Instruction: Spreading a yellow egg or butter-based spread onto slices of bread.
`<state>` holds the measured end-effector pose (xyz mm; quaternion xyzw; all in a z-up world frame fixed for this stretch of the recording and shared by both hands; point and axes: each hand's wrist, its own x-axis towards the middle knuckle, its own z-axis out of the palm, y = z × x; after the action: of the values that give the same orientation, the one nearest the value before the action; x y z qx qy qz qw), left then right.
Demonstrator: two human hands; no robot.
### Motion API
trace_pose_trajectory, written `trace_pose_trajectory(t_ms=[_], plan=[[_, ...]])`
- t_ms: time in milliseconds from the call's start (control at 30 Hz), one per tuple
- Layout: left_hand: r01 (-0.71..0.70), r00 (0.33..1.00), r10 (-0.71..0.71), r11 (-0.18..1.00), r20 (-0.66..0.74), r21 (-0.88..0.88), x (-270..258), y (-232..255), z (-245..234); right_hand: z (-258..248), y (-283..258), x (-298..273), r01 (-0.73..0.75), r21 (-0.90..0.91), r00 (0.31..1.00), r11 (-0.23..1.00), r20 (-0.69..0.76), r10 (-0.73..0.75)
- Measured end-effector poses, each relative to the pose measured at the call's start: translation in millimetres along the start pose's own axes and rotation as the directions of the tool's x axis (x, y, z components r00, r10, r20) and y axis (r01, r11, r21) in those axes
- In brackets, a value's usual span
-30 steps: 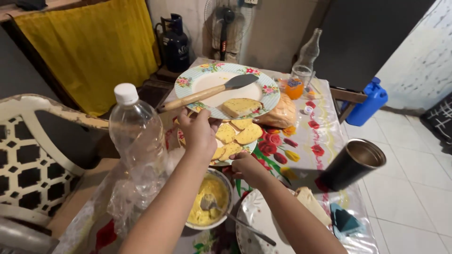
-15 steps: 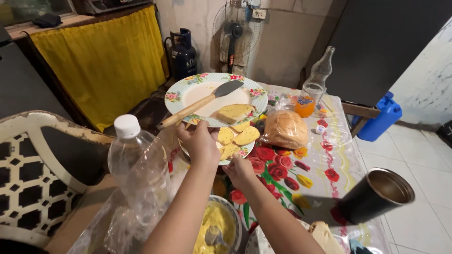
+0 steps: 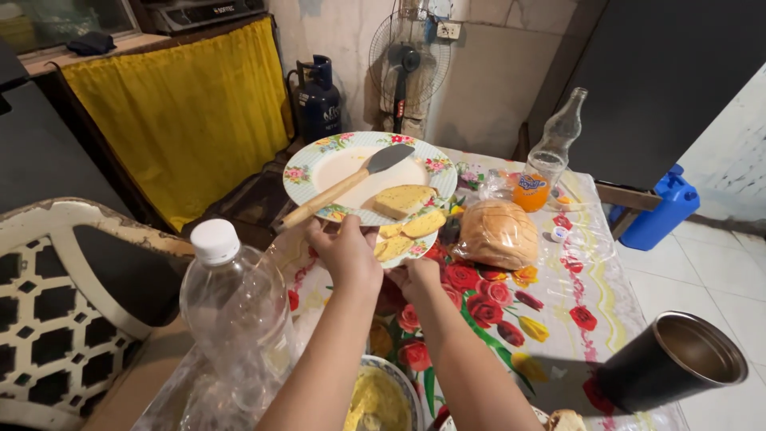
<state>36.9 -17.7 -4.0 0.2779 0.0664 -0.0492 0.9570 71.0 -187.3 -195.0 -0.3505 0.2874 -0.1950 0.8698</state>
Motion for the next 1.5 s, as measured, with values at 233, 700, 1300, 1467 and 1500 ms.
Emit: trace_pose_trajectory(t_ms=[233, 700, 1300, 1467, 1500], plan=[[-0.019, 1.0, 0.019, 0.999, -0.002, -0.042, 8, -5, -2, 8, -26, 57, 0.075, 0.024, 0.996, 0.997, -0.052, -0.074], [0.066, 0.996, -0.06, 0.994, -0.066, 0.089, 9, 3, -21, -33, -55, 130, 0.603, -0.483, 0.764, 0.635, 0.579, -0.285], [0.11, 0.993, -0.104, 0.986, -0.049, 0.122, -43, -26, -104, -28, -204, -62, 0.369, -0.629, 0.926, 0.684, 0.181, -0.333], [0.169, 0.982, -0.149, 0.969, -0.12, 0.181, -52, -31, -127, -39, -214, -100, 0.308, -0.612, 0.948, 0.728, 0.137, -0.286], [0.182, 0.981, -0.163, 0.961, -0.105, 0.209, -49, -33, -132, -40, -218, -104, 0.328, -0.61, 0.942, 0.721, 0.152, -0.3]])
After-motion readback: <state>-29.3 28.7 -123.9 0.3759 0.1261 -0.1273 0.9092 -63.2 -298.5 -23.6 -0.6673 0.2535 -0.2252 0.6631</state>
